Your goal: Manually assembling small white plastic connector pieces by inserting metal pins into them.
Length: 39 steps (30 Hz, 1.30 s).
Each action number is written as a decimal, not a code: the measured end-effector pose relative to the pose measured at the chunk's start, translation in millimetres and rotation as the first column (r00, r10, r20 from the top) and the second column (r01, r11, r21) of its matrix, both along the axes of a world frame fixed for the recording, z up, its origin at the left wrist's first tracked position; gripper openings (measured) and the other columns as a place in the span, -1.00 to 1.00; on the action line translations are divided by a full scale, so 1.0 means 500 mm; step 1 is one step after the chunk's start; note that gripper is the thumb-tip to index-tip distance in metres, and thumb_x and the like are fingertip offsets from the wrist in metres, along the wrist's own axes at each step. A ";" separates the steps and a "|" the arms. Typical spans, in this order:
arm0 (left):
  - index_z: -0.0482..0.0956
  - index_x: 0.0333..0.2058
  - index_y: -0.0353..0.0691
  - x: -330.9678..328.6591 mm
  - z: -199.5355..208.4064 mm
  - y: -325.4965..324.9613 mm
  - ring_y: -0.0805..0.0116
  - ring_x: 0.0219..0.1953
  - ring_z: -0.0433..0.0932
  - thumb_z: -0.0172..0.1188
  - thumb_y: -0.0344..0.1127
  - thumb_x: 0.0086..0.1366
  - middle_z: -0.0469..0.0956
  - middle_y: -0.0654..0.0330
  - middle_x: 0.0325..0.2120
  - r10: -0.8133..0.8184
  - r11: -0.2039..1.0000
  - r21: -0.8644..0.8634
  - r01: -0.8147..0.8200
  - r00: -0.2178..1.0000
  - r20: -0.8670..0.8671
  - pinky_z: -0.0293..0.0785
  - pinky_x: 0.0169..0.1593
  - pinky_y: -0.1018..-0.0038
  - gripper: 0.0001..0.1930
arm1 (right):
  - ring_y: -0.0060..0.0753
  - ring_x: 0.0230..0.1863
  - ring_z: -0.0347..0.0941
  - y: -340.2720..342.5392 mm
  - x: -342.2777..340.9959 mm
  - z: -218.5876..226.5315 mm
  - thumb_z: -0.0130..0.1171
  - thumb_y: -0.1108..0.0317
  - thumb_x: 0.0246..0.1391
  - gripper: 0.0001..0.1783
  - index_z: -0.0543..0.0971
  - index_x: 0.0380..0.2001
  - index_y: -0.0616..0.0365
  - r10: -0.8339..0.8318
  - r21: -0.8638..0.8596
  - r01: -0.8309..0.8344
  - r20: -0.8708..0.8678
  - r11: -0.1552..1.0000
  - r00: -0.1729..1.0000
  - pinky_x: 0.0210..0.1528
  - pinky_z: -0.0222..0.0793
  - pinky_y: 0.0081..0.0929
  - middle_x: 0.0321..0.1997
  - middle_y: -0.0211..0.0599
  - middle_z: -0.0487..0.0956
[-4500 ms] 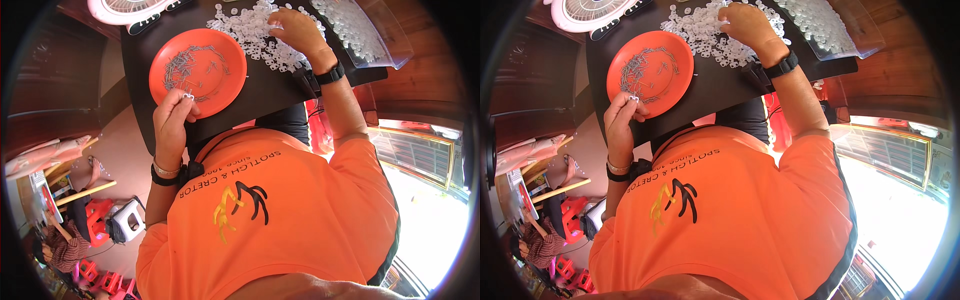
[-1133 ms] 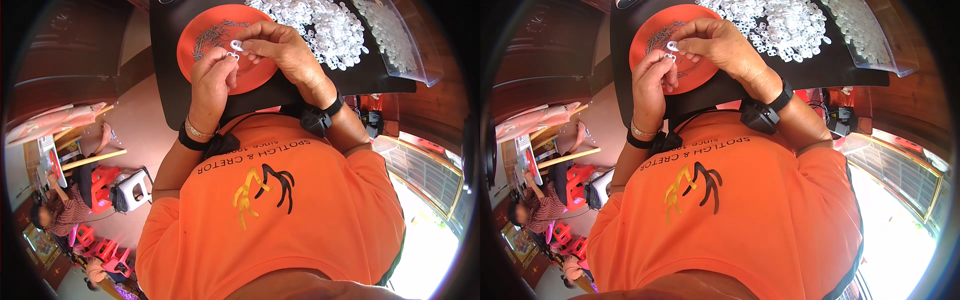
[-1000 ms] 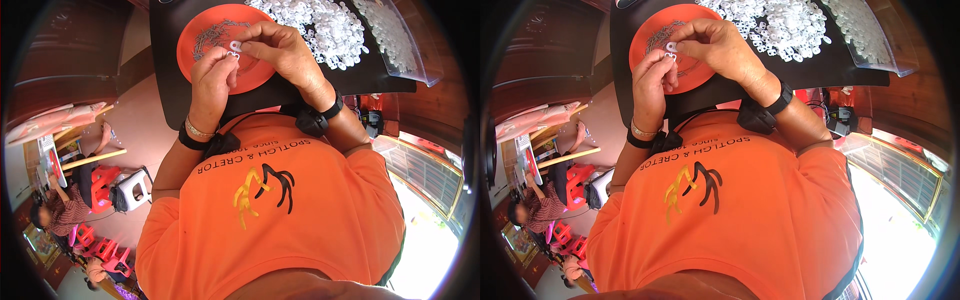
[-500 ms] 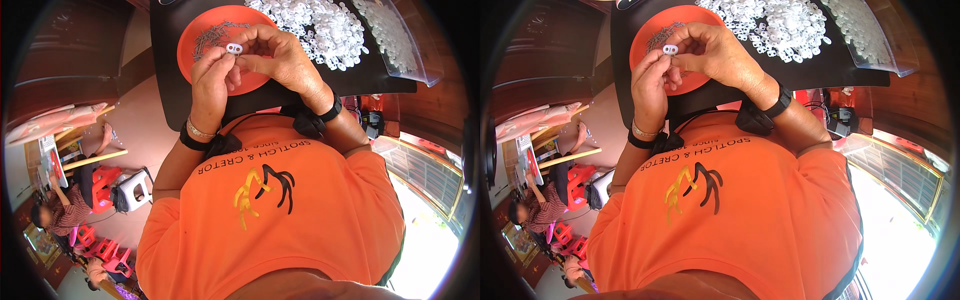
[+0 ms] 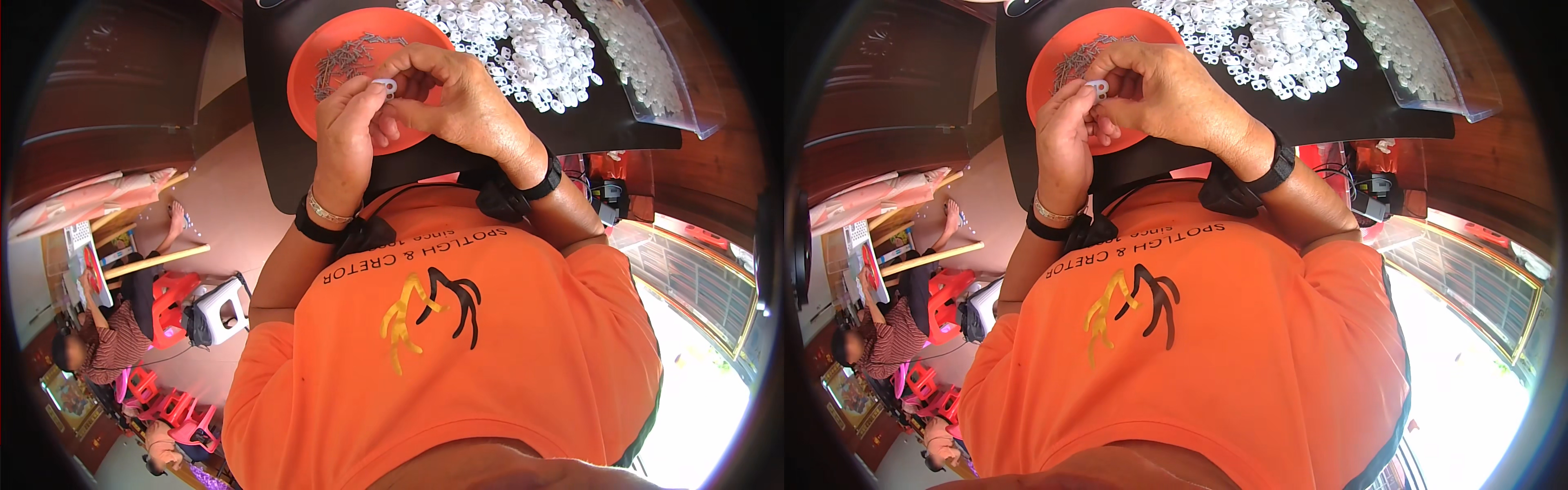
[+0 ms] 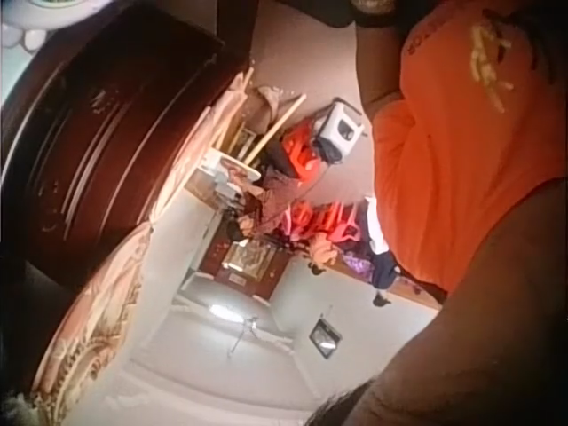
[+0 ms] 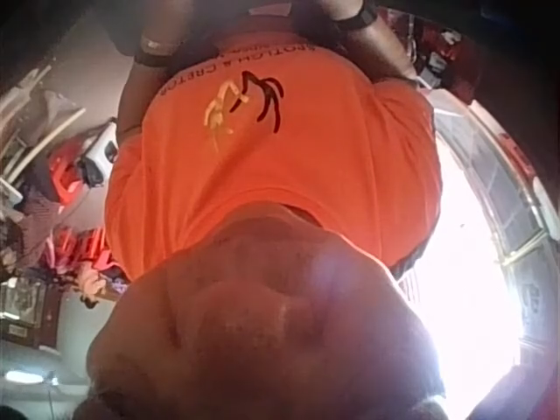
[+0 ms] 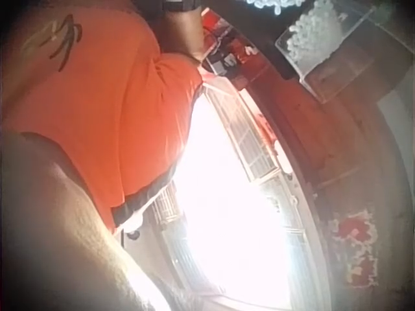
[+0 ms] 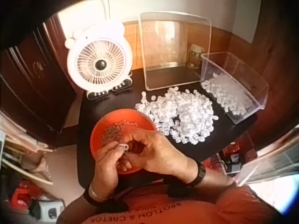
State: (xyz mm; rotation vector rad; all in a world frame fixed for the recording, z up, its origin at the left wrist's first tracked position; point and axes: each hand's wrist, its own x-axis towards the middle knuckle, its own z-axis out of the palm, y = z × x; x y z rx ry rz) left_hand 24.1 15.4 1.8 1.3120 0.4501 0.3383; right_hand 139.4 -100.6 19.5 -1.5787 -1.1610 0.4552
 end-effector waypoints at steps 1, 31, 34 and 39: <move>0.49 -0.24 -0.39 0.001 -0.001 0.000 0.50 -0.58 0.45 -0.05 -0.25 0.29 0.51 0.20 -0.55 -0.001 1.000 0.024 0.001 1.000 -0.004 0.31 -0.48 0.61 -0.71 | -0.52 -0.41 0.53 0.001 -0.002 0.000 0.29 0.52 -0.18 -0.71 0.55 -0.28 0.19 -0.009 0.017 0.008 0.026 1.000 1.000 -0.30 0.47 -0.57 -0.47 -0.33 0.57; 0.47 -0.47 -0.31 0.010 -0.003 -0.021 0.59 -0.60 0.34 -0.07 -0.31 0.31 0.42 0.30 -0.63 -0.010 0.996 0.094 -0.002 0.992 0.129 0.21 -0.51 0.65 -0.76 | -0.12 -0.45 0.53 -0.021 0.015 0.004 0.27 0.42 -0.15 -0.82 0.57 -0.39 0.15 -0.107 0.229 0.029 0.339 0.973 0.934 -0.40 0.46 -0.36 -0.48 -0.20 0.57; 0.49 -0.44 -0.32 0.002 0.009 -0.014 0.58 -0.59 0.35 -0.07 -0.32 0.30 0.41 0.30 -0.64 -0.008 0.985 0.171 -0.016 0.991 0.136 0.21 -0.50 0.65 -0.77 | -0.50 -0.39 0.57 -0.074 0.102 0.040 0.30 0.38 -0.03 -0.77 0.64 -0.24 0.10 -0.373 0.179 0.327 0.470 0.928 0.800 -0.37 0.44 -0.57 -0.37 -0.29 0.64; 0.52 -0.41 -0.31 -0.004 0.002 0.011 0.57 -0.56 0.37 -0.07 -0.31 0.29 0.42 0.31 -0.64 -0.040 0.984 0.179 0.015 0.989 0.140 0.23 -0.47 0.63 -0.76 | -0.06 -0.31 0.56 -0.218 0.311 0.186 0.20 0.40 -0.09 -0.66 0.57 -0.16 0.22 -0.706 0.332 0.755 0.667 0.566 0.237 -0.27 0.45 -0.37 -0.31 -0.02 0.61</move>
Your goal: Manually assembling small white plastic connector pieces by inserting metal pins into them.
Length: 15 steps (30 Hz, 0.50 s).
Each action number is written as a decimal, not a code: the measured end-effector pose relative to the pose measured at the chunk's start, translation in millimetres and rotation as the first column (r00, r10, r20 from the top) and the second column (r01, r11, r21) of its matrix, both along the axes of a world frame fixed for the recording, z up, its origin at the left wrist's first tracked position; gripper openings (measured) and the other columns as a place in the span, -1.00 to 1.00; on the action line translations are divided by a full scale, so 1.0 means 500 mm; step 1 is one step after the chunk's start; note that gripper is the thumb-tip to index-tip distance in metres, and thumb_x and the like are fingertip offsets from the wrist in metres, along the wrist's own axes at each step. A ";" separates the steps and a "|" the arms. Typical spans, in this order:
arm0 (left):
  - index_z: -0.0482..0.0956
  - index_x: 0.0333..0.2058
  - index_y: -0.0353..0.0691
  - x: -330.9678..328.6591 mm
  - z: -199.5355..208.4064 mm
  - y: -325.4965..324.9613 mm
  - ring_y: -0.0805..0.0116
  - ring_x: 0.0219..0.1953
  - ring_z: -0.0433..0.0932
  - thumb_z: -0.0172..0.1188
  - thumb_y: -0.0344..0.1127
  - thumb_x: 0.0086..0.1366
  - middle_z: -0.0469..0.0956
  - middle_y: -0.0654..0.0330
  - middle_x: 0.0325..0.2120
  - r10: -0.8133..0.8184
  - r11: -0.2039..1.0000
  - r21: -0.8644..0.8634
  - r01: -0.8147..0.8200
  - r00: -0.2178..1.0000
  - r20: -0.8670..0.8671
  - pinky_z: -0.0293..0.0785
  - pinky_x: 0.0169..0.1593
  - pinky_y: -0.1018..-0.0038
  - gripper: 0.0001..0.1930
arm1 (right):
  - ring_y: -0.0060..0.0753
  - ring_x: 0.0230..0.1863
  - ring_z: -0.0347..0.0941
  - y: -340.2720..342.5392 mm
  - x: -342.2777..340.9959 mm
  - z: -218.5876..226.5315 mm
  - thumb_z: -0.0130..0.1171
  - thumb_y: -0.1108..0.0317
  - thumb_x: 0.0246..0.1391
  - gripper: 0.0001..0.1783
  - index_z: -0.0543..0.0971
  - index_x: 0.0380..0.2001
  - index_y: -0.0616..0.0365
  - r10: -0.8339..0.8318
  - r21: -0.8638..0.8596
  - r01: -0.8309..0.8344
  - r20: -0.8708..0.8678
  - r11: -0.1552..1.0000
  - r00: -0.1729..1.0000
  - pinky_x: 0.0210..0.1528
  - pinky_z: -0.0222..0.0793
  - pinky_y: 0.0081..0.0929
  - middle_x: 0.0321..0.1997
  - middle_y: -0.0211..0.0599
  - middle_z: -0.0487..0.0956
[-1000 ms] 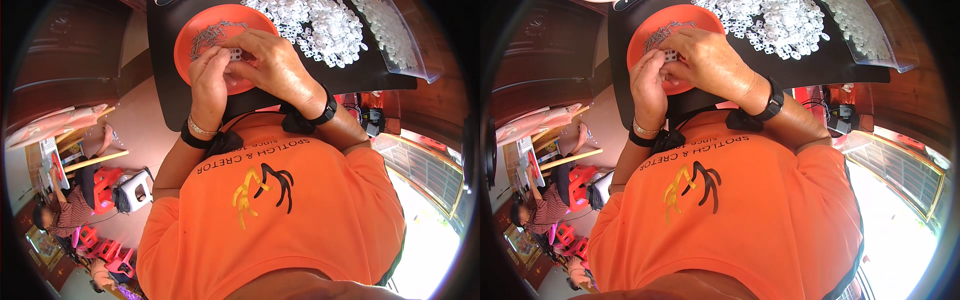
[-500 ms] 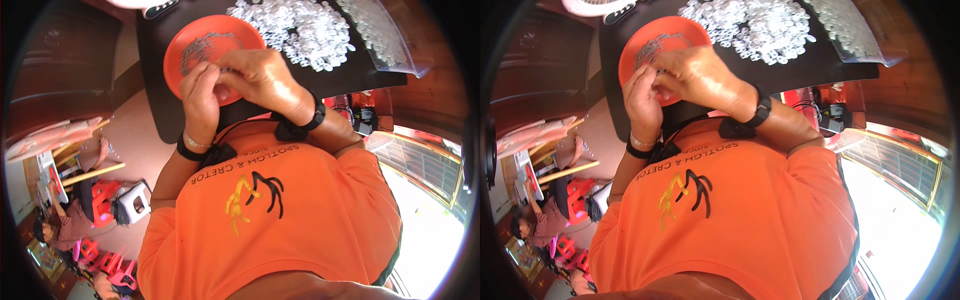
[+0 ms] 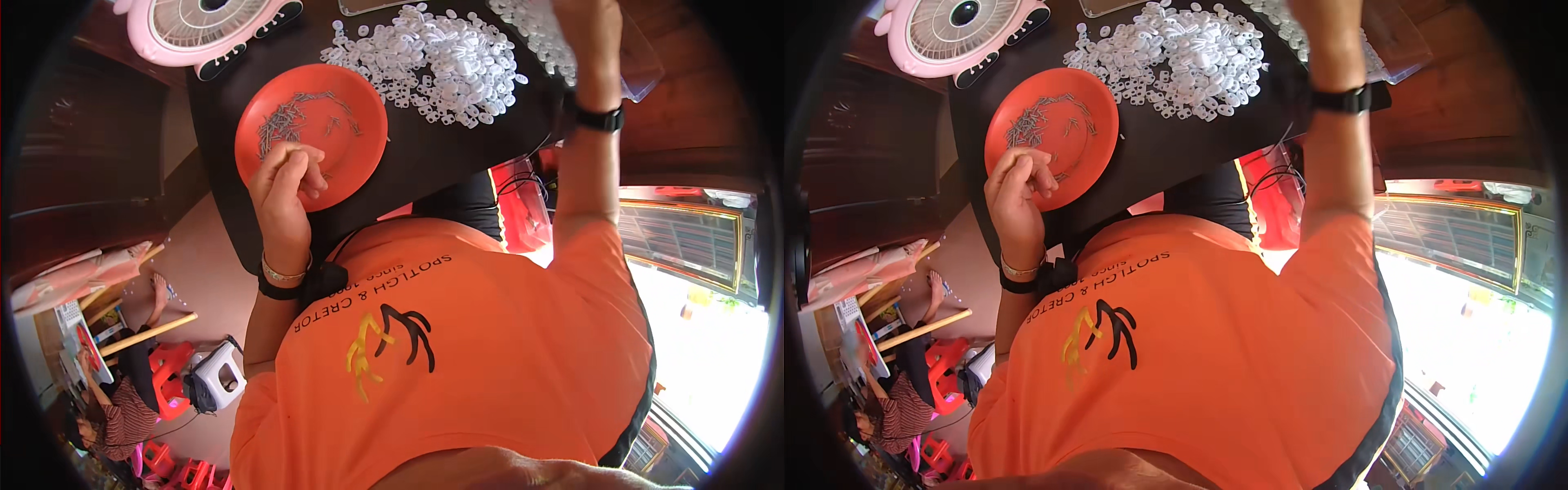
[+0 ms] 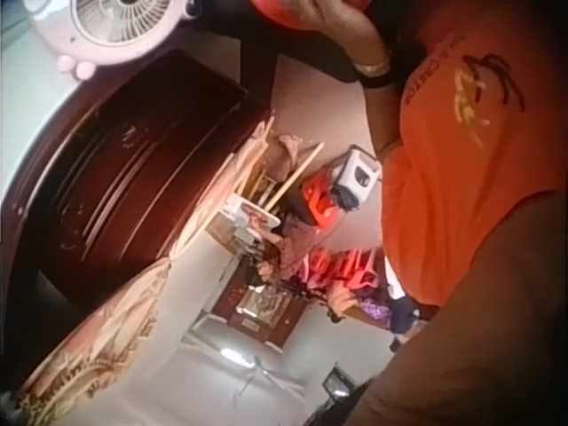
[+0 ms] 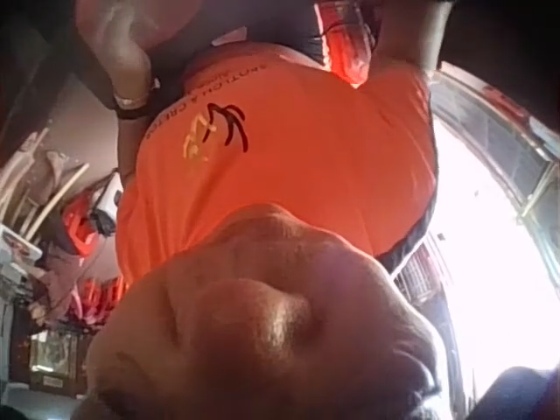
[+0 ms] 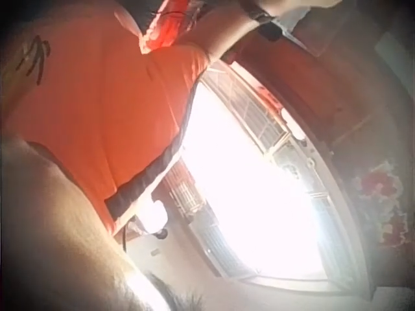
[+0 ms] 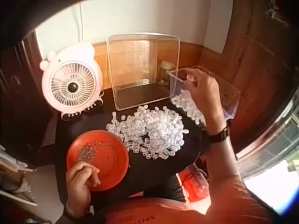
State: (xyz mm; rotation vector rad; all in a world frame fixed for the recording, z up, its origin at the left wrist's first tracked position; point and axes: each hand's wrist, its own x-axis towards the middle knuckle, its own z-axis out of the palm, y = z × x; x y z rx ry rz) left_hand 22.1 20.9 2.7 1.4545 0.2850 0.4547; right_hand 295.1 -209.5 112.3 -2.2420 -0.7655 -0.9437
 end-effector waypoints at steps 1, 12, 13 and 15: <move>0.52 -0.41 -0.31 -0.001 0.001 -0.001 0.57 -0.56 0.37 -0.07 -0.31 0.29 0.42 0.31 -0.64 0.003 1.000 -0.002 -0.003 1.000 0.000 0.23 -0.47 0.63 -0.76 | -0.05 -0.26 0.55 -0.020 0.038 0.002 0.19 0.41 -0.09 -0.66 0.57 -0.16 0.22 -0.045 -0.098 0.074 0.265 0.992 0.963 -0.25 0.44 -0.36 -0.27 -0.02 0.60; 0.52 -0.43 -0.29 -0.006 0.000 -0.005 0.58 -0.53 0.40 -0.07 -0.28 0.29 0.45 0.30 -0.61 -0.084 0.995 0.027 0.091 0.976 -0.203 0.25 -0.44 0.64 -0.75 | -0.37 -0.32 0.54 0.100 -0.063 -0.201 0.26 0.29 -0.02 -0.81 0.63 -0.30 0.09 0.484 -0.233 -0.634 -0.472 0.738 0.737 -0.24 0.43 -0.48 -0.34 -0.33 0.61; 0.52 -0.43 -0.29 -0.006 0.002 -0.006 0.58 -0.53 0.40 -0.07 -0.28 0.29 0.45 0.30 -0.61 -0.085 0.995 0.026 0.092 0.975 -0.204 0.25 -0.44 0.64 -0.75 | -0.27 -0.31 0.53 0.109 -0.077 -0.208 0.22 0.26 -0.04 -0.82 0.61 -0.37 0.11 0.414 -0.330 -0.586 -0.462 0.740 0.784 -0.22 0.44 -0.40 -0.37 -0.30 0.59; 0.52 -0.43 -0.28 -0.008 0.005 -0.009 0.58 -0.53 0.40 -0.08 -0.27 0.29 0.46 0.30 -0.61 -0.101 0.995 -0.015 0.100 0.971 -0.219 0.26 -0.44 0.64 -0.75 | -0.22 -0.31 0.52 0.124 -0.082 -0.235 0.19 0.26 -0.04 -0.82 0.60 -0.40 0.11 0.397 -0.417 -0.541 -0.386 0.730 0.833 -0.23 0.43 -0.36 -0.40 -0.29 0.57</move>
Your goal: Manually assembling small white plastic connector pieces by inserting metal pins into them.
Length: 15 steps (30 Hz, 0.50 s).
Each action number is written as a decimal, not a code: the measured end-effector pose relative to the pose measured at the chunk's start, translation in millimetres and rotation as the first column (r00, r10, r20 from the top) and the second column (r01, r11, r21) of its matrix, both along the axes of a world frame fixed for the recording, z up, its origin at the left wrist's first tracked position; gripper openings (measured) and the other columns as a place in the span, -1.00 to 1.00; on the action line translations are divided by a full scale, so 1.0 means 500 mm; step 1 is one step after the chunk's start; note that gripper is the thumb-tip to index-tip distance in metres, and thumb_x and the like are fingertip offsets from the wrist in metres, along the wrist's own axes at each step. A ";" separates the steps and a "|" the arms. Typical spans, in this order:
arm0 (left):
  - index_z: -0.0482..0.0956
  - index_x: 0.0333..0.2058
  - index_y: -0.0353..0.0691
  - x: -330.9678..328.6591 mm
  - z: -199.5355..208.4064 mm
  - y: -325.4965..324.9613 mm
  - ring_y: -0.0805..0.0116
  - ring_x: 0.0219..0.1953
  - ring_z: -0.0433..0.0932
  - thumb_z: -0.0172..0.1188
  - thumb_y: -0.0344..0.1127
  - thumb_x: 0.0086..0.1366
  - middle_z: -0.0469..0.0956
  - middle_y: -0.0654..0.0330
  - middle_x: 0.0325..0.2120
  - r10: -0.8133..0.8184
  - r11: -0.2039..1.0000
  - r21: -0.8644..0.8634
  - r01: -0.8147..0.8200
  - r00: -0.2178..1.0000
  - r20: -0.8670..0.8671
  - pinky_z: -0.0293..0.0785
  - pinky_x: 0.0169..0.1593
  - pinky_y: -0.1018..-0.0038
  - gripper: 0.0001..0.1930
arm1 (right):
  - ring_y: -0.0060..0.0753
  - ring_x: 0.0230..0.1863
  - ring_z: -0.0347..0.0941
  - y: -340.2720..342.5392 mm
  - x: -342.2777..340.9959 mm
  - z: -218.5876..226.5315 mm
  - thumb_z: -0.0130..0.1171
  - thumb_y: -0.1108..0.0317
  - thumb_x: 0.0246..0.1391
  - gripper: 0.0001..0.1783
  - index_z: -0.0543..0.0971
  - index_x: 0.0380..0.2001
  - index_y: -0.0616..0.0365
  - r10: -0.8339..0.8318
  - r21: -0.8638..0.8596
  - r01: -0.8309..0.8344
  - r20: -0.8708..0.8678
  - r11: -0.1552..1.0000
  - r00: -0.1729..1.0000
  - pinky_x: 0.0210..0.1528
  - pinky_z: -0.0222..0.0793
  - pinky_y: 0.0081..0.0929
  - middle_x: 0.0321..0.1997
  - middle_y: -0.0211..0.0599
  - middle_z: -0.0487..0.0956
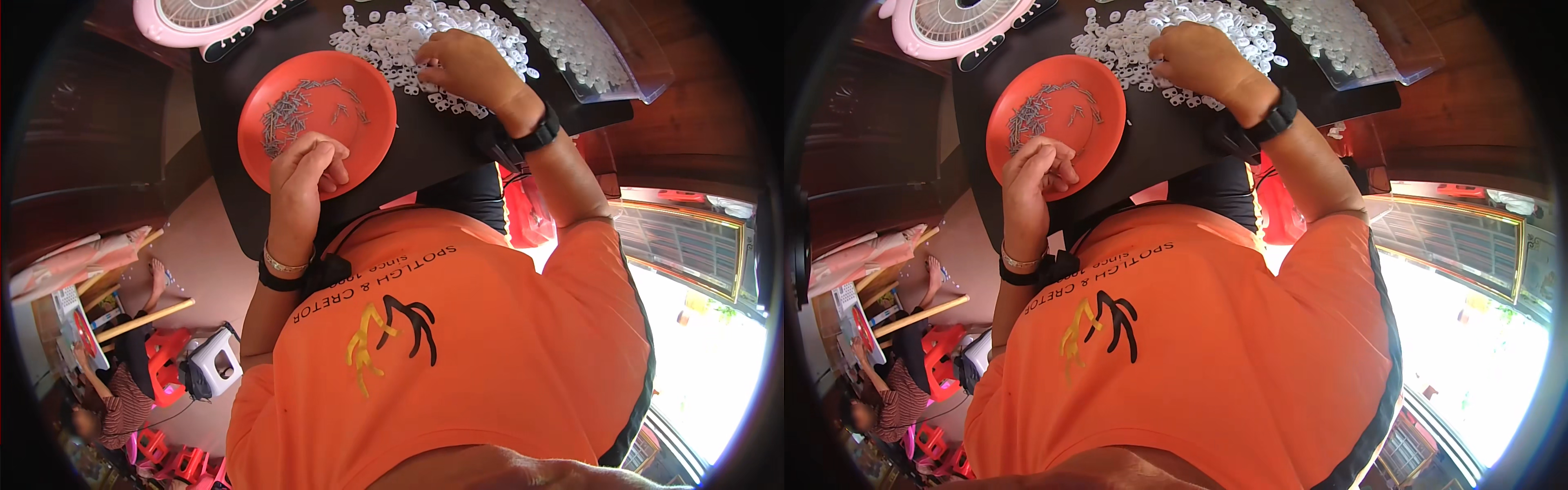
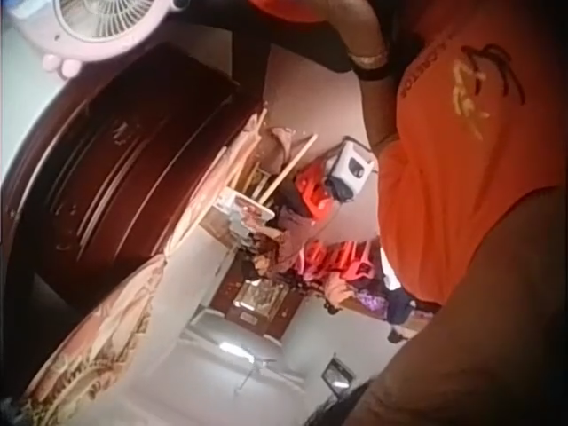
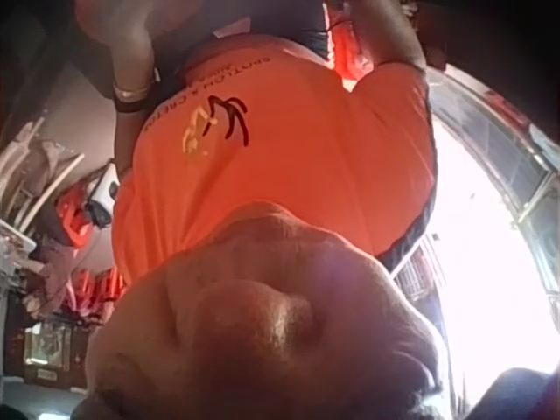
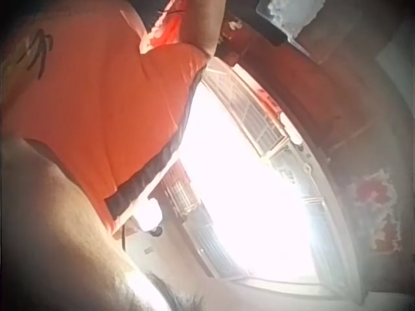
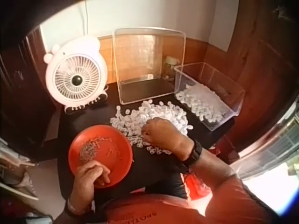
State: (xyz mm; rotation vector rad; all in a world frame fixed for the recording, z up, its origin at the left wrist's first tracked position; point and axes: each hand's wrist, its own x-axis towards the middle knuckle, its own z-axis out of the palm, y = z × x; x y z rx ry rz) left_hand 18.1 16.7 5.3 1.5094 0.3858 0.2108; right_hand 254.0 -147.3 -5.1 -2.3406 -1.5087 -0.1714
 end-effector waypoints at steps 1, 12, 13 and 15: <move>0.52 -0.43 -0.28 -0.001 0.001 0.000 0.58 -0.53 0.40 -0.08 -0.27 0.29 0.46 0.30 -0.61 0.003 1.000 -0.001 -0.003 1.000 -0.001 0.26 -0.44 0.64 -0.75 | -0.18 -0.31 0.50 0.005 0.000 -0.009 0.16 0.25 -0.04 -0.83 0.58 -0.43 0.11 0.000 -0.032 0.003 0.112 0.999 0.994 -0.23 0.43 -0.32 -0.42 -0.28 0.56; 0.53 -0.44 -0.26 0.001 -0.002 0.001 0.62 -0.56 0.39 -0.06 -0.27 0.30 0.46 0.32 -0.63 -0.045 0.999 -0.001 0.045 0.999 0.026 0.25 -0.45 0.67 -0.75 | -0.09 -0.31 0.53 0.013 0.010 -0.004 0.01 0.35 -0.04 -0.83 0.58 -0.45 0.10 -0.005 -0.045 0.004 -0.014 0.999 1.000 -0.24 0.44 -0.21 -0.43 -0.16 0.59; 0.53 -0.44 -0.26 0.001 -0.001 0.002 0.62 -0.56 0.39 -0.06 -0.27 0.30 0.46 0.32 -0.63 -0.044 0.999 -0.002 0.044 0.999 0.027 0.25 -0.45 0.67 -0.75 | -0.13 -0.33 0.53 0.012 0.011 -0.005 0.06 0.35 -0.05 -0.86 0.57 -0.43 0.11 0.008 -0.039 -0.008 -0.002 0.999 1.000 -0.25 0.43 -0.27 -0.44 -0.20 0.58; 0.53 -0.44 -0.27 0.000 0.001 0.002 0.62 -0.55 0.39 -0.06 -0.27 0.29 0.46 0.32 -0.63 -0.051 0.999 -0.005 0.052 0.998 0.028 0.24 -0.45 0.67 -0.75 | -0.17 -0.35 0.52 0.009 0.009 0.000 0.12 0.34 -0.06 -0.86 0.56 -0.42 0.12 0.022 -0.035 -0.022 0.011 0.999 1.000 -0.26 0.43 -0.32 -0.45 -0.23 0.58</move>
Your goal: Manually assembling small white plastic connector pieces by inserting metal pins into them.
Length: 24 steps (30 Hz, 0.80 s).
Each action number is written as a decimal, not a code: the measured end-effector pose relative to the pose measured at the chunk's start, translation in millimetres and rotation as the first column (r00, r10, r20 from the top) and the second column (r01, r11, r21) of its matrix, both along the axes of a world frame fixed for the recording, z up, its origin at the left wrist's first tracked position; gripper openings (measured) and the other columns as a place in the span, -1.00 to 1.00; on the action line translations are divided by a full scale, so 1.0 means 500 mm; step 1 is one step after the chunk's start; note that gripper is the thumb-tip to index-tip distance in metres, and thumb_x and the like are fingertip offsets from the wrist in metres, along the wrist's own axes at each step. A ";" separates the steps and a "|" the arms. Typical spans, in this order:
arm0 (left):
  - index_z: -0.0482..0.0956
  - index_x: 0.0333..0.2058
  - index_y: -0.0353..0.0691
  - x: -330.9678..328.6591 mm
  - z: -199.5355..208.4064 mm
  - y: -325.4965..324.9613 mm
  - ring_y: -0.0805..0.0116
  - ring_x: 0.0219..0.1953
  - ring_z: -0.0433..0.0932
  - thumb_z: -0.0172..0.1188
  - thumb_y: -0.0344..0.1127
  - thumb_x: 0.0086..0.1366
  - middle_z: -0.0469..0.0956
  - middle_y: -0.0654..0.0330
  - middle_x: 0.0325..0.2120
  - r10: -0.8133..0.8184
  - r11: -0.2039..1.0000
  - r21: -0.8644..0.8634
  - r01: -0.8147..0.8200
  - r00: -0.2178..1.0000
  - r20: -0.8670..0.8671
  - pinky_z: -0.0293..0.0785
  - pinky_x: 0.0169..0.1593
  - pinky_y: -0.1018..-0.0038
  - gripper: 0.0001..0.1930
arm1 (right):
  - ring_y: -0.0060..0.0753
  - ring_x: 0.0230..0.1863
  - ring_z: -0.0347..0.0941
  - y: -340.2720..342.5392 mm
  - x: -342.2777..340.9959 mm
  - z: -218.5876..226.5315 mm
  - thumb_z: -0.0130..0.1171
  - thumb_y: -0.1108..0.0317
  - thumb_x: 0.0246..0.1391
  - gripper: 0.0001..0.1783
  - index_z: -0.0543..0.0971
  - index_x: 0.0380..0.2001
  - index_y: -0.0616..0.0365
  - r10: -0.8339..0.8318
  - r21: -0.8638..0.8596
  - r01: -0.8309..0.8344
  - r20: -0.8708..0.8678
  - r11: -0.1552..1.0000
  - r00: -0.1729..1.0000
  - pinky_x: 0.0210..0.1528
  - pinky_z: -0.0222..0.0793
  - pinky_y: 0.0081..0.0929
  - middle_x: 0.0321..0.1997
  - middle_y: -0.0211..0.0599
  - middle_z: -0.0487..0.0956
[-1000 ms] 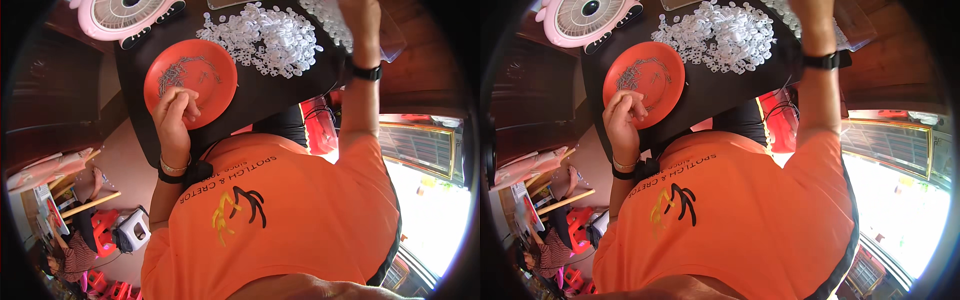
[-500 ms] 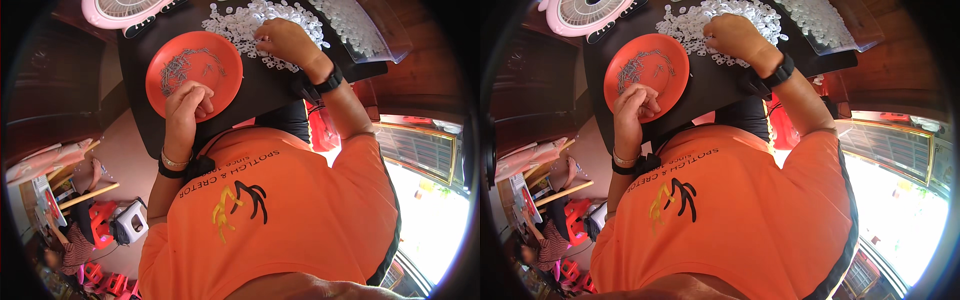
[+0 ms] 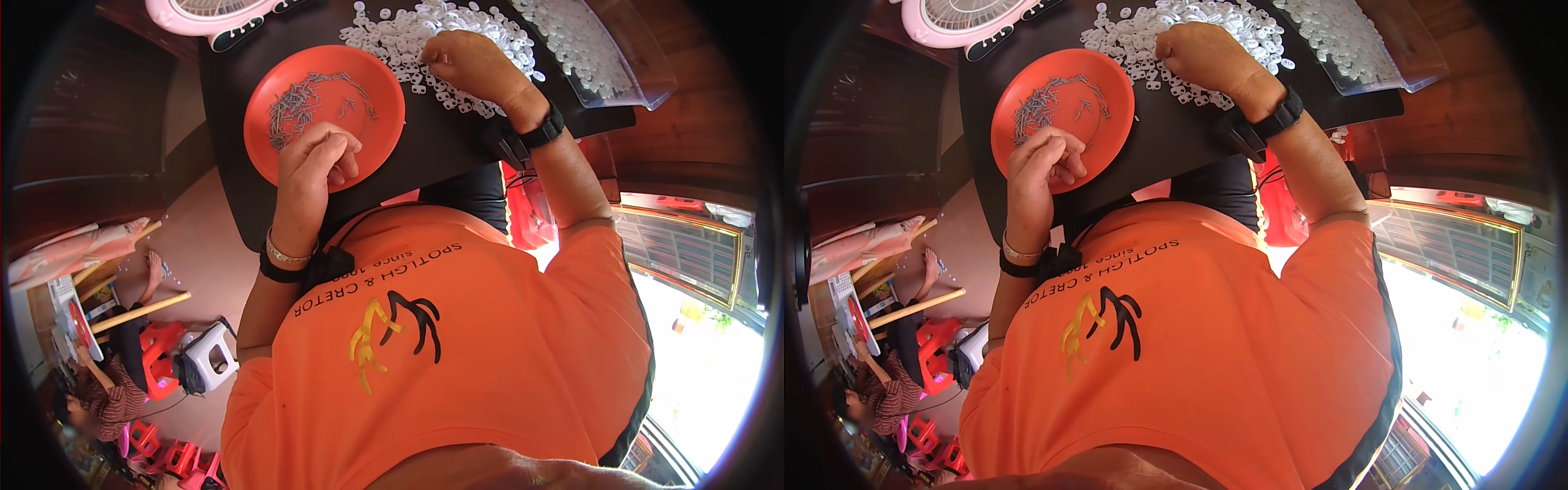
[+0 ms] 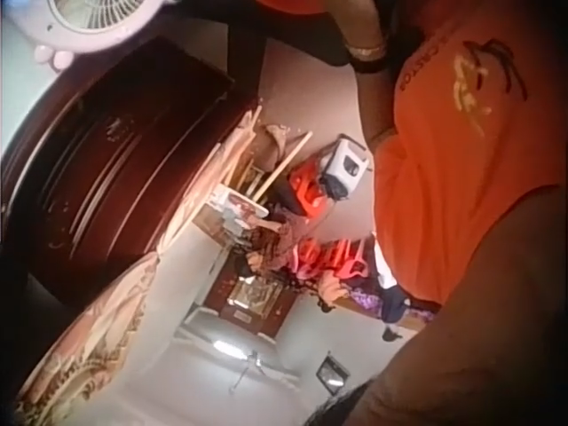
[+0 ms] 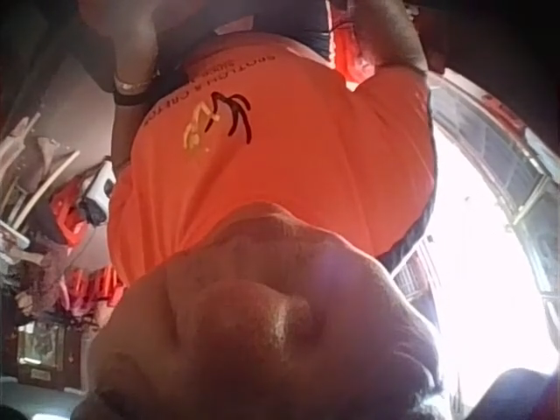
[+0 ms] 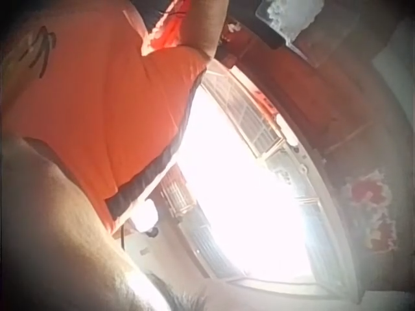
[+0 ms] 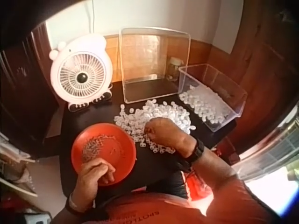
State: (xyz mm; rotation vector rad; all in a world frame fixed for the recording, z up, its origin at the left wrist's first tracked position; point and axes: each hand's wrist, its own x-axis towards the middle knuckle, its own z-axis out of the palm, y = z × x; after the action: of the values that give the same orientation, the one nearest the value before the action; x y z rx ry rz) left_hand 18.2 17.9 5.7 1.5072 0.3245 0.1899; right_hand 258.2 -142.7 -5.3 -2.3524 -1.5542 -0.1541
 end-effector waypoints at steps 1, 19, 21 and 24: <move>0.53 -0.44 -0.27 -0.001 0.000 0.000 0.62 -0.55 0.39 -0.06 -0.27 0.29 0.46 0.32 -0.63 0.003 1.000 0.000 -0.003 1.000 0.001 0.24 -0.45 0.67 -0.75 | -0.25 -0.36 0.52 0.000 -0.004 0.008 0.14 0.35 -0.05 -0.86 0.56 -0.40 0.14 -0.013 -0.006 0.013 -0.104 1.000 0.995 -0.26 0.43 -0.39 -0.45 -0.26 0.58; 0.45 -0.38 -0.28 0.013 0.001 0.002 0.53 -0.49 0.43 -0.06 -0.28 0.29 0.46 0.26 -0.57 -0.064 0.995 0.086 0.058 0.996 0.064 0.29 -0.41 0.61 -0.80 | -0.50 -0.33 0.54 0.064 -0.181 0.081 0.18 0.49 0.01 -0.87 0.57 -0.35 0.34 0.371 0.356 -0.110 -0.854 0.928 0.365 -0.18 0.44 -0.57 -0.41 -0.29 0.60; 0.44 -0.43 -0.28 0.011 -0.005 -0.001 0.57 -0.53 0.38 -0.01 -0.29 0.27 0.44 0.29 -0.61 -0.034 0.999 0.040 0.031 0.996 0.085 0.27 -0.43 0.62 -0.82 | -0.64 -0.30 0.48 0.064 -0.193 0.091 0.18 0.52 0.04 -0.88 0.58 -0.31 0.25 0.365 0.341 -0.132 -0.850 0.931 0.379 -0.18 0.38 -0.67 -0.37 -0.41 0.58; 0.43 -0.47 -0.27 0.005 -0.003 -0.005 0.61 -0.57 0.33 0.04 -0.30 0.25 0.43 0.32 -0.65 0.002 1.000 -0.015 0.000 0.995 0.098 0.24 -0.46 0.63 -0.82 | -0.66 -0.34 0.47 0.069 -0.208 0.083 0.20 0.53 0.02 -0.93 0.56 -0.37 0.23 0.378 0.404 -0.061 -0.779 0.913 0.501 -0.21 0.38 -0.65 -0.41 -0.44 0.56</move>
State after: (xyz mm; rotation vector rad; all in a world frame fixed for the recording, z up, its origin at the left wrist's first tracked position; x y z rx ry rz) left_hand 20.8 15.2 4.2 1.4774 0.2473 0.2610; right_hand 154.4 -108.3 36.1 -1.4972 -1.1492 0.6719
